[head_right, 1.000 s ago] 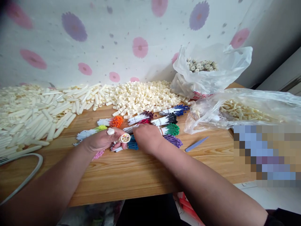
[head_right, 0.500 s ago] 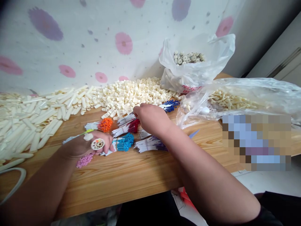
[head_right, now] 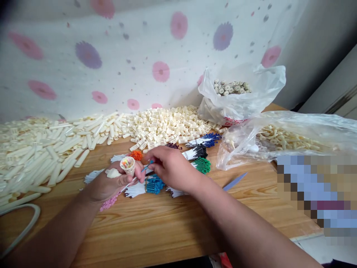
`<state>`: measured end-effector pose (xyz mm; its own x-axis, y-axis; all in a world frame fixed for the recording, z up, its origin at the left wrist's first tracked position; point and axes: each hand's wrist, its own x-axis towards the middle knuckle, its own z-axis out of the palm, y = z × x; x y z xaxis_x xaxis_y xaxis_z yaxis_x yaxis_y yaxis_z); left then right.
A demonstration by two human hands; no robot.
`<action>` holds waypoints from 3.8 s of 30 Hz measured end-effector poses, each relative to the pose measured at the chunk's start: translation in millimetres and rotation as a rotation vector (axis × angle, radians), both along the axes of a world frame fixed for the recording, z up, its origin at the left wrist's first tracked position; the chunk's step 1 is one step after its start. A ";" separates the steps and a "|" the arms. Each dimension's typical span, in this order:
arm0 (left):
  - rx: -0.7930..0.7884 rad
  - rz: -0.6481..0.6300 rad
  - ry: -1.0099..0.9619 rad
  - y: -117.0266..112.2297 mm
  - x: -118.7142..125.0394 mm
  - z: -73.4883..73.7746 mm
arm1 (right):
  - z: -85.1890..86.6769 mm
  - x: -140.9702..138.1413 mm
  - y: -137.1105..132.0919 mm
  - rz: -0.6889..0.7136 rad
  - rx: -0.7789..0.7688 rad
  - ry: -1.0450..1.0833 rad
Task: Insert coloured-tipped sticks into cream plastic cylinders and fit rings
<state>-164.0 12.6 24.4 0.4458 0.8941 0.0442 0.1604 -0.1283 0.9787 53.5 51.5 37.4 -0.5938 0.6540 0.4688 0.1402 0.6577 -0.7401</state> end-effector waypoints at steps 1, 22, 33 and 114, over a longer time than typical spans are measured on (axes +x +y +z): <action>0.013 0.019 -0.023 0.1 1.0 1.1 | -2.0 -1.2 0.6 0.001 -0.103 0.074; 0.227 0.198 -0.132 8.3 -7.4 -5.9 | 21.6 10.6 -26.3 -0.287 0.044 0.677; 0.346 0.172 0.056 6.7 -0.2 1.9 | 53.0 31.6 -53.7 -0.182 0.541 0.272; 0.165 0.381 -0.020 8.9 16.0 -18.8 | -19.4 10.0 30.0 -0.273 0.329 -0.666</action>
